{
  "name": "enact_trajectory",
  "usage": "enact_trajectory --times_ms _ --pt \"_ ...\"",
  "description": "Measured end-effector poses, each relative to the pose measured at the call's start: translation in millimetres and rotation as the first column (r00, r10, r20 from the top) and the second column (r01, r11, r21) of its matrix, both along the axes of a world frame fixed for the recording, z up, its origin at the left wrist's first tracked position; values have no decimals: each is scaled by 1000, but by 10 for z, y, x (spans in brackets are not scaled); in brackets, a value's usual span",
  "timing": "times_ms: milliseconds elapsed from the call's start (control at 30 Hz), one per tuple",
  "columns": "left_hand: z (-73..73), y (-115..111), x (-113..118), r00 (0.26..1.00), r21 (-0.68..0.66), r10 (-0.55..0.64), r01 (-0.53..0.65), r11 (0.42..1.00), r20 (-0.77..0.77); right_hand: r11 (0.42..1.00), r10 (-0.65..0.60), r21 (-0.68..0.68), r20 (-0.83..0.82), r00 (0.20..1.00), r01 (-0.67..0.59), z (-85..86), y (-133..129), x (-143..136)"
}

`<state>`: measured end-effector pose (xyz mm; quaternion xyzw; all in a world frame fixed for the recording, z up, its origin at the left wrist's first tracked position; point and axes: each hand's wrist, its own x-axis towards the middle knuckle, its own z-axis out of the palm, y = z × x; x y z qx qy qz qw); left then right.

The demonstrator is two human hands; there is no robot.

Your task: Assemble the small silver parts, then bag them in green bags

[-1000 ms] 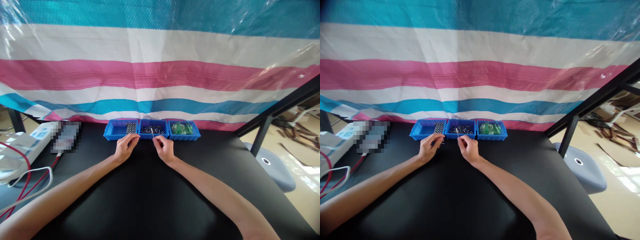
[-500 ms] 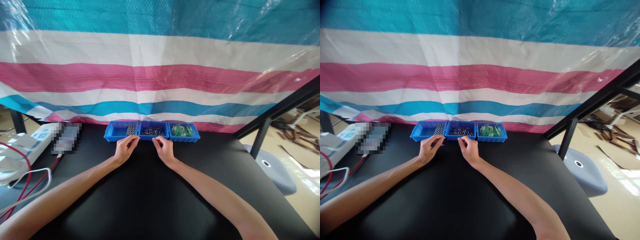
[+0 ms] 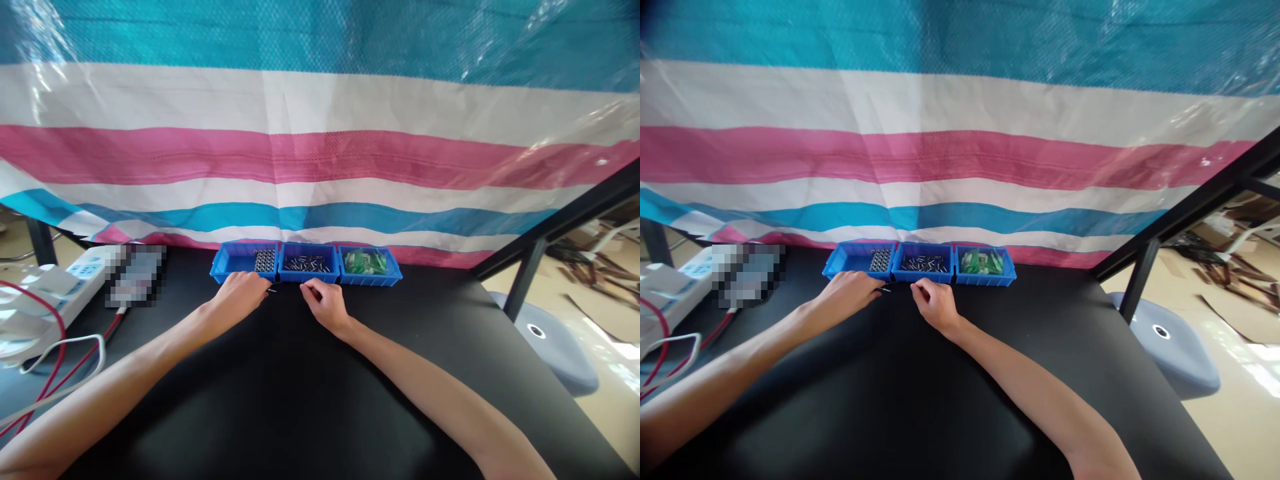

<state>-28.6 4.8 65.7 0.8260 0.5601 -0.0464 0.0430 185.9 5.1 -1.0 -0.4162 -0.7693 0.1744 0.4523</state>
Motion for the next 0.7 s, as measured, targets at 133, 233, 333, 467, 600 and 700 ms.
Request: enact_trajectory --times_ms 133,233,333,467,600,700 --pt "-118 29 11 995 21 -28 30 999 -99 1000 17 -8 31 999 -17 -4 -1 -7" --pt "-164 58 19 996 17 -24 26 1000 -91 1000 24 -9 55 998 -24 -6 -3 -8" --pt "-178 71 33 997 19 -16 18 1000 -79 1000 27 -6 69 997 -27 -2 -5 -8" --pt "-151 59 13 996 23 -13 15 1000 -84 1000 29 -13 81 996 -28 0 -5 -7" --pt "-78 43 -57 989 64 -6 16 998 -150 999 34 -16 101 994 -33 -1 -5 -9" --pt "-65 54 -91 985 64 -35 47 997 -172 999 41 -15 106 994 -39 1 -5 -10"
